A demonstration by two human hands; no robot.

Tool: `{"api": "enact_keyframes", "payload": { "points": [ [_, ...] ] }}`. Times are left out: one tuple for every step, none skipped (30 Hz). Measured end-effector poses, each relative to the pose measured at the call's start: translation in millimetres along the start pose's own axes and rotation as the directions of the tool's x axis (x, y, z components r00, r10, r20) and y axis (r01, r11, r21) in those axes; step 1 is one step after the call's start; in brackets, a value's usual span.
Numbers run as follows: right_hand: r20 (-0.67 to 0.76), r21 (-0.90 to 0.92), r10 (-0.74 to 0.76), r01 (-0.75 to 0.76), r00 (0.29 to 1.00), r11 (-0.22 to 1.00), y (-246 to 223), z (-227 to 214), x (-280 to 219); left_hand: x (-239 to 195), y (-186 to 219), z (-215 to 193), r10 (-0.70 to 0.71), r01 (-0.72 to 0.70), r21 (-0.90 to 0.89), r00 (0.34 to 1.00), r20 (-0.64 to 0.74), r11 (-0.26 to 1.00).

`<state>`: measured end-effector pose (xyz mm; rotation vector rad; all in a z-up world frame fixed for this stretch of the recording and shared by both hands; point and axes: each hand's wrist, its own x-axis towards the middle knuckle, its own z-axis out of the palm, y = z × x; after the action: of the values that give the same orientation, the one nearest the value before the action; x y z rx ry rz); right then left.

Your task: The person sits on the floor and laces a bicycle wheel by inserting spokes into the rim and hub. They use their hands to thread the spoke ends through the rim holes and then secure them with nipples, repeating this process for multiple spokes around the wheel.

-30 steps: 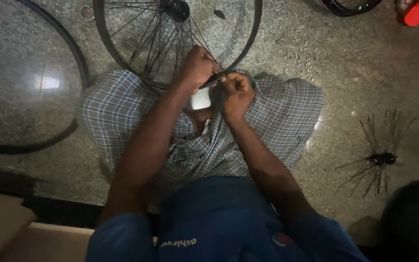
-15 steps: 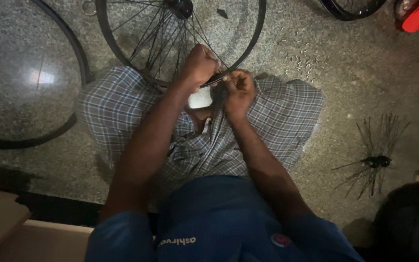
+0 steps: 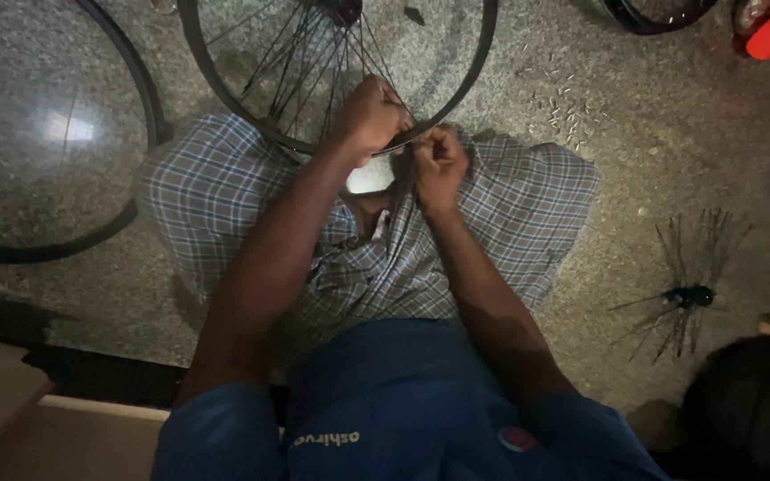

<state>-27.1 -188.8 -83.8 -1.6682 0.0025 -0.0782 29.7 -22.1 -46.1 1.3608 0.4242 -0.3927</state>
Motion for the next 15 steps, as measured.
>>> {"api": "enact_keyframes", "payload": {
  "points": [
    [0.006,-0.023,-0.021,0.021,1.000,1.000,2.0,-1.4,-0.1,2.5,-4.2,0.0,0.020,-0.020,-0.033,1.000,-0.001,0.999],
    [0.005,-0.030,-0.001,0.001,1.000,1.000,2.2,-2.4,-1.8,3.5,-7.6,0.1,0.041,-0.041,-0.067,0.999,-0.004,0.997],
    [0.001,-0.035,0.018,-0.018,1.000,0.999,1.6,-2.3,-2.6,4.0,-9.3,0.1,0.038,-0.039,-0.063,0.999,-0.018,0.997],
    [-0.002,-0.039,0.037,-0.037,0.999,0.999,0.0,-2.0,-3.3,3.7,-9.8,0.3,0.035,-0.036,-0.059,0.999,-0.032,0.998],
    [-0.006,-0.016,0.063,-0.063,0.998,0.998,-2.3,-1.3,-4.0,2.8,-9.5,0.4,0.032,-0.034,-0.056,0.998,-0.046,0.998],
    [-0.008,0.007,0.089,-0.089,0.996,0.996,-5.1,-0.1,-5.0,1.3,-8.5,0.2,0.035,-0.037,-0.044,0.999,-0.039,0.998],
    [-0.008,0.031,0.112,-0.112,0.994,0.993,-7.7,2.0,-4.3,0.5,-6.3,-0.9,0.042,-0.043,-0.032,0.999,-0.034,0.999],
    [0.002,0.066,0.101,-0.101,0.995,0.993,-10.5,3.9,-4.1,-0.4,-3.7,-2.2,0.049,-0.049,-0.020,0.998,-0.029,0.999],
    [0.010,0.099,0.091,-0.091,0.996,0.991,-13.2,4.4,-4.4,-1.3,-1.2,-2.7,0.028,-0.028,0.000,0.999,-0.040,1.000],
    [0.017,0.133,0.081,-0.082,0.997,0.988,-15.0,4.6,-3.7,-2.2,1.1,-3.0,0.009,-0.007,0.020,0.999,-0.051,1.000],
    [0.009,0.129,0.076,-0.076,0.997,0.989,-15.7,4.4,-3.2,-2.9,3.1,-3.0,-0.012,0.014,0.042,0.998,-0.059,0.999],
    [0.001,0.125,0.071,-0.071,0.997,0.990,-15.1,3.4,-2.7,-3.8,4.4,-2.8,-0.012,0.014,0.049,0.998,-0.055,0.999],
    [-0.006,0.122,0.066,-0.064,0.998,0.990,-13.1,2.4,-2.1,-4.9,5.1,-3.5,-0.011,0.014,0.056,0.999,-0.052,0.998],
    [0.017,0.145,0.087,-0.089,0.996,0.985,-10.0,0.0,-1.1,-5.6,6.0,-4.6,-0.009,0.013,0.064,0.999,-0.050,0.998],
    [0.043,0.168,0.109,-0.115,0.993,0.979,-6.4,-3.6,-0.4,-7.6,6.5,-6.7,0.062,-0.045,0.207,0.995,-0.076,0.977]
  ]
}}
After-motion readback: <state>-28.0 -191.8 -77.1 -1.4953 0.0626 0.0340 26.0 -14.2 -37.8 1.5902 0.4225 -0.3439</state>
